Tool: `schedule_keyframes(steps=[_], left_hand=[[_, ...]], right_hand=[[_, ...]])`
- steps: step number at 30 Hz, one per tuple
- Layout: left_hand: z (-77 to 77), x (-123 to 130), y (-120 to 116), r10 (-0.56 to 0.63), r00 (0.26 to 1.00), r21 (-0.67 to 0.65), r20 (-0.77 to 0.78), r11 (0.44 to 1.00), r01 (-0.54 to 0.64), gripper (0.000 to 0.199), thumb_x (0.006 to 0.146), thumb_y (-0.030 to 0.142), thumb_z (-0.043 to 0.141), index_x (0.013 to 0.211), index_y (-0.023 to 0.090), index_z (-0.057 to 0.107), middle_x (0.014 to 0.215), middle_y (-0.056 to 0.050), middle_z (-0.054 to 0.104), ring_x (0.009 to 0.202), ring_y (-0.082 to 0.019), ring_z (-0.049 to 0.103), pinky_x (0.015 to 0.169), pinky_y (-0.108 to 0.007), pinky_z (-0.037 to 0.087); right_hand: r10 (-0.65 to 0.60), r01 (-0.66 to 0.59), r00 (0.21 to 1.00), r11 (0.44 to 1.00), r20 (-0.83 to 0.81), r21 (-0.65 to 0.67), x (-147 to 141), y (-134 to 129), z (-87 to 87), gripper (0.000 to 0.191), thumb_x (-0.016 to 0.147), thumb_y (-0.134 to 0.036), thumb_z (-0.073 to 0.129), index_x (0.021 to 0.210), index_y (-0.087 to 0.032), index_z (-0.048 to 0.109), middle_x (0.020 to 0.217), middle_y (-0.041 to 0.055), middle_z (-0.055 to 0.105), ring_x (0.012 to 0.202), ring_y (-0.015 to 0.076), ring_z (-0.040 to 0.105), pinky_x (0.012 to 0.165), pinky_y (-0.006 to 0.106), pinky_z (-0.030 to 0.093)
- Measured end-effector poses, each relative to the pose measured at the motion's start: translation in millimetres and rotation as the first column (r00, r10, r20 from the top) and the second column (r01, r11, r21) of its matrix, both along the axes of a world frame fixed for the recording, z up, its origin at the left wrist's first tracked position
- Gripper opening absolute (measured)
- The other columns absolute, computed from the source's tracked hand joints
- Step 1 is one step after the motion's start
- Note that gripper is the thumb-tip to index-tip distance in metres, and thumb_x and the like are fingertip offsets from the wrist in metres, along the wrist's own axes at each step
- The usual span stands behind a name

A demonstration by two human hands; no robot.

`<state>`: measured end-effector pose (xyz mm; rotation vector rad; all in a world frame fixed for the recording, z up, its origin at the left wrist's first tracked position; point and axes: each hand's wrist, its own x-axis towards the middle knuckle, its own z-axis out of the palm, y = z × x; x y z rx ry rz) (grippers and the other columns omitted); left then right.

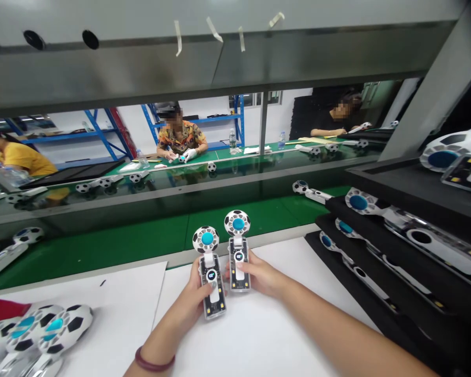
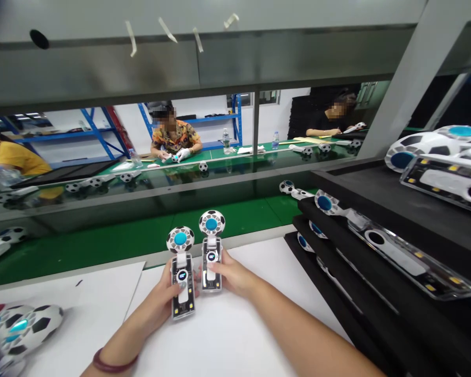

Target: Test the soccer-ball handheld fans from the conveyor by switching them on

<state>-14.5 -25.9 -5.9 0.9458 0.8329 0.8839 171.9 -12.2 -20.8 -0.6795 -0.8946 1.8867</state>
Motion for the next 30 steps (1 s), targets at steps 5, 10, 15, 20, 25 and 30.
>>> schedule_keyframes(steps=[5,10,15,20,25,30], left_hand=[[-2.4,0.1,0.4,0.003,1.0,0.003,0.0,1.0,-0.003,0.071,0.067,0.028,0.07,0.123,0.027,0.027,0.095,-0.007,0.057,0.078,-0.022,0.058,0.073,-0.038,0.045],[-1.5,-0.7,0.8,-0.043,0.999,0.009,0.02,0.999,0.043,0.074,0.066,0.03,0.072,0.125,0.026,0.027,0.102,-0.009,0.057,0.087,-0.024,0.057,0.08,-0.04,0.042],[-0.7,-3.1,0.8,-0.095,0.995,0.024,0.009,0.995,0.095,0.081,0.063,0.028,0.075,0.126,0.028,0.024,0.109,-0.008,0.054,0.092,-0.024,0.055,0.081,-0.036,0.04],[-1.7,-3.6,0.4,-0.114,0.993,0.023,0.041,0.993,0.113,0.078,0.063,0.025,0.073,0.125,0.027,0.025,0.106,-0.008,0.054,0.084,-0.022,0.055,0.08,-0.037,0.04],[-0.6,-3.0,0.3,-0.096,0.994,0.001,0.044,0.995,0.096,0.077,0.061,0.024,0.074,0.123,0.029,0.029,0.106,-0.007,0.054,0.082,-0.021,0.055,0.078,-0.036,0.04],[0.8,-2.2,0.6,-0.11,0.993,0.018,0.052,0.994,0.109,0.075,0.062,0.024,0.073,0.122,0.027,0.028,0.1,-0.006,0.055,0.077,-0.019,0.055,0.074,-0.034,0.04]], right_hand=[[0.014,-0.014,1.0,1.0,0.025,-0.003,-1.1,0.5,-1.3,0.058,0.062,-0.032,0.075,0.105,-0.02,0.038,0.087,0.0031,0.06,0.082,0.0207,0.061,0.078,0.04,0.044],[0.007,-0.006,0.999,1.0,-0.043,0.011,-2.1,2.2,-5.2,0.059,0.065,-0.03,0.073,0.108,-0.021,0.035,0.087,0.0024,0.06,0.081,0.02,0.061,0.079,0.04,0.044],[0.027,-0.025,0.999,0.999,-0.026,0.045,-1.6,0.8,-2.6,0.071,0.057,-0.021,0.077,0.112,-0.024,0.032,0.087,0.0005,0.059,0.084,0.0203,0.059,0.076,0.04,0.046],[0.028,-0.027,1.0,0.999,-0.013,0.032,-1.1,0.2,-1.7,0.071,0.058,-0.021,0.075,0.113,-0.024,0.031,0.089,0.0012,0.059,0.086,0.0216,0.059,0.076,0.041,0.045],[0.032,-0.031,0.999,0.999,-0.02,0.033,-0.7,0.5,-2.4,0.068,0.059,-0.02,0.075,0.112,-0.023,0.032,0.09,0.002,0.06,0.086,0.0211,0.059,0.076,0.04,0.045],[0.014,-0.013,1.0,0.999,-0.021,0.038,-1.6,-0.2,-1.8,0.066,0.059,-0.02,0.075,0.11,-0.023,0.033,0.087,0.0013,0.06,0.084,0.021,0.06,0.076,0.04,0.045]])
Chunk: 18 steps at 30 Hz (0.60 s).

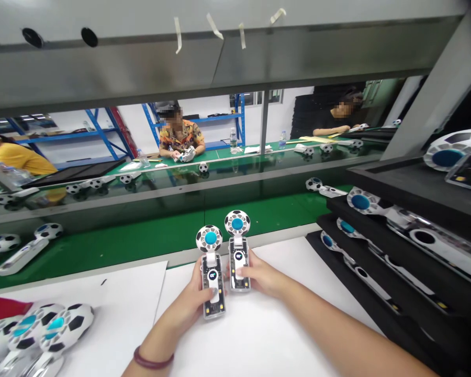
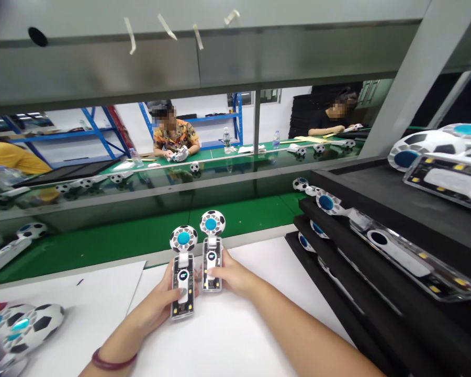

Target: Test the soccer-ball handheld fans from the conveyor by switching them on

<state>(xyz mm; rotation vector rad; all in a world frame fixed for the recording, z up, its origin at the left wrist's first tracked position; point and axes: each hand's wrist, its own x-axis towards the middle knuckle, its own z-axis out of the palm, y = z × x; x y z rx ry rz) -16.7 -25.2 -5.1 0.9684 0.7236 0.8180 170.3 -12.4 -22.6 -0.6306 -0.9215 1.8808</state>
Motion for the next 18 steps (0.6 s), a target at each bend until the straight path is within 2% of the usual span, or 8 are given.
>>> schedule_keyframes(steps=[8,18], left_hand=[[-0.6,-0.2,-0.7,-0.009,1.0,0.027,0.007,1.0,0.009,0.071,0.064,0.02,0.069,0.121,0.025,0.026,0.098,-0.007,0.054,0.077,-0.019,0.054,0.073,-0.034,0.04],[-2.4,1.7,0.2,0.048,0.998,0.046,-0.031,0.998,-0.046,0.081,0.063,0.023,0.072,0.126,0.027,0.02,0.102,-0.007,0.055,0.076,-0.019,0.056,0.074,-0.033,0.04]], right_hand=[[-0.007,0.007,1.0,1.0,0.014,-0.002,-0.5,-0.3,2.2,0.064,0.058,-0.018,0.073,0.107,-0.021,0.033,0.083,0.0008,0.06,0.082,0.0205,0.06,0.074,0.038,0.045],[-0.027,0.027,0.999,1.0,0.026,0.014,-0.9,0.3,0.5,0.065,0.055,-0.017,0.073,0.107,-0.022,0.034,0.085,-0.0003,0.058,0.082,0.0197,0.06,0.075,0.037,0.045]])
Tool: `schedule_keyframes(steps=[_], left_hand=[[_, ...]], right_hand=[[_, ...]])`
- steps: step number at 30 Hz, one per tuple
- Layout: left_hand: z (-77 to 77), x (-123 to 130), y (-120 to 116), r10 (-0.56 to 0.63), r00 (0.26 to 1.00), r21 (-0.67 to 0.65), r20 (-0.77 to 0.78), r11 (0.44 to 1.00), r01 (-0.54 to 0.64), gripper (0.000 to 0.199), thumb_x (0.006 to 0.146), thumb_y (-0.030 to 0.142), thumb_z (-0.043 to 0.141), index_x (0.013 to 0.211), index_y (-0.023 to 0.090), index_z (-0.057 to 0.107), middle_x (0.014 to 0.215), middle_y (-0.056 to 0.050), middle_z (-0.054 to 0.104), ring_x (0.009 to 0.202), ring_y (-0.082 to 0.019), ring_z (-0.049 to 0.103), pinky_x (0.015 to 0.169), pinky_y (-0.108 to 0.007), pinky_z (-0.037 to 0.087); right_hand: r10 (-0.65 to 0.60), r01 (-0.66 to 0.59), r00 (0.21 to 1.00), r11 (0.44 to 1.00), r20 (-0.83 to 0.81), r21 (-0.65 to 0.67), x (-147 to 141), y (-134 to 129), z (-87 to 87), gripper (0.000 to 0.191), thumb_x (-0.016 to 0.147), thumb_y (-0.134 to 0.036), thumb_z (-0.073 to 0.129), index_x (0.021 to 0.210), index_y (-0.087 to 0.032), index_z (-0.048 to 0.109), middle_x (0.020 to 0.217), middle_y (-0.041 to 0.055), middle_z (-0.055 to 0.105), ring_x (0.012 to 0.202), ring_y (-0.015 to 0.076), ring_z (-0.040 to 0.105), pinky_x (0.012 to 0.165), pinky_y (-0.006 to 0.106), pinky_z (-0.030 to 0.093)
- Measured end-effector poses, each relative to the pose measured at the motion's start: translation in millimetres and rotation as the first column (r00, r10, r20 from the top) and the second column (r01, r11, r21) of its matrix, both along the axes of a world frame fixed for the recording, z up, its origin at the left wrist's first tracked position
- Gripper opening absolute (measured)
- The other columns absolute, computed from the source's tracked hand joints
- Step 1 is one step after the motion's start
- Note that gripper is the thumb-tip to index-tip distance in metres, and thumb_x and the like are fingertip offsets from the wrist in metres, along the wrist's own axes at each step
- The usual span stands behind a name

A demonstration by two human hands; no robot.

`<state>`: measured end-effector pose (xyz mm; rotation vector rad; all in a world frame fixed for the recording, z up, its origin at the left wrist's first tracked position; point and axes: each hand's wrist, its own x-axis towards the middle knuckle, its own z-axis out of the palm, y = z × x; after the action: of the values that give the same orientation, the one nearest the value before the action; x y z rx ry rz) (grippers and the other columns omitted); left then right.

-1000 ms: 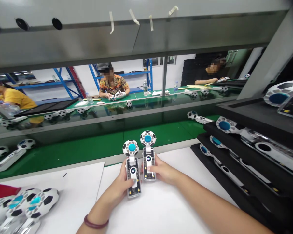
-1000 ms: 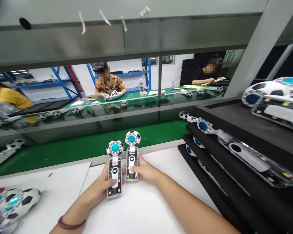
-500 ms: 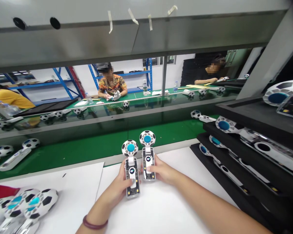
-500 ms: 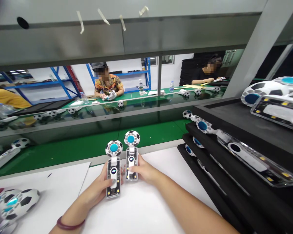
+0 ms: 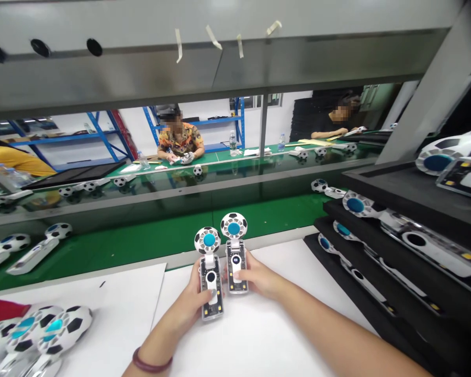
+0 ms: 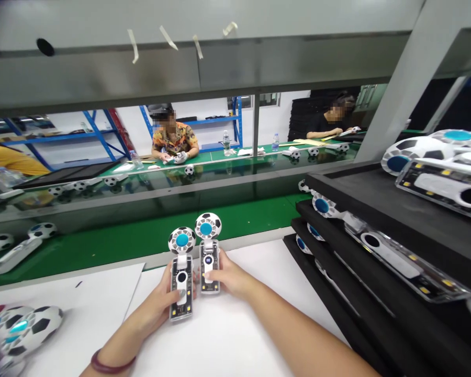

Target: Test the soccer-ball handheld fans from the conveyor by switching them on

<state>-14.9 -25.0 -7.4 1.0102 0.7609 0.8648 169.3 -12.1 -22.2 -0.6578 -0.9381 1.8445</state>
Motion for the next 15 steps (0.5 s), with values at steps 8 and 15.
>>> schedule_keyframes(steps=[8,15], left_hand=[[-5.6,6,-5,0.169,0.985,0.171,0.041,0.97,-0.174,0.076,0.059,0.028,0.076,0.118,0.027,0.029,0.105,-0.007,0.056,0.084,-0.021,0.057,0.077,-0.036,0.045],[68.4,-11,-21,0.311,0.934,0.333,0.177,0.874,-0.354,0.042,0.058,0.039,0.075,0.089,0.019,0.055,0.074,-0.003,0.059,0.069,-0.019,0.057,0.065,-0.03,0.046]], right_hand=[[-0.145,0.137,0.988,0.977,0.042,0.166,0,-1,5.0,0.061,0.056,-0.031,0.077,0.105,-0.023,0.042,0.096,0.0038,0.058,0.092,0.0213,0.057,0.083,0.04,0.042],[-0.252,0.172,0.943,0.927,0.217,0.332,15,-19,86.6,0.036,0.061,-0.042,0.074,0.084,-0.018,0.06,0.093,0.0086,0.058,0.097,0.0253,0.053,0.085,0.04,0.04]])
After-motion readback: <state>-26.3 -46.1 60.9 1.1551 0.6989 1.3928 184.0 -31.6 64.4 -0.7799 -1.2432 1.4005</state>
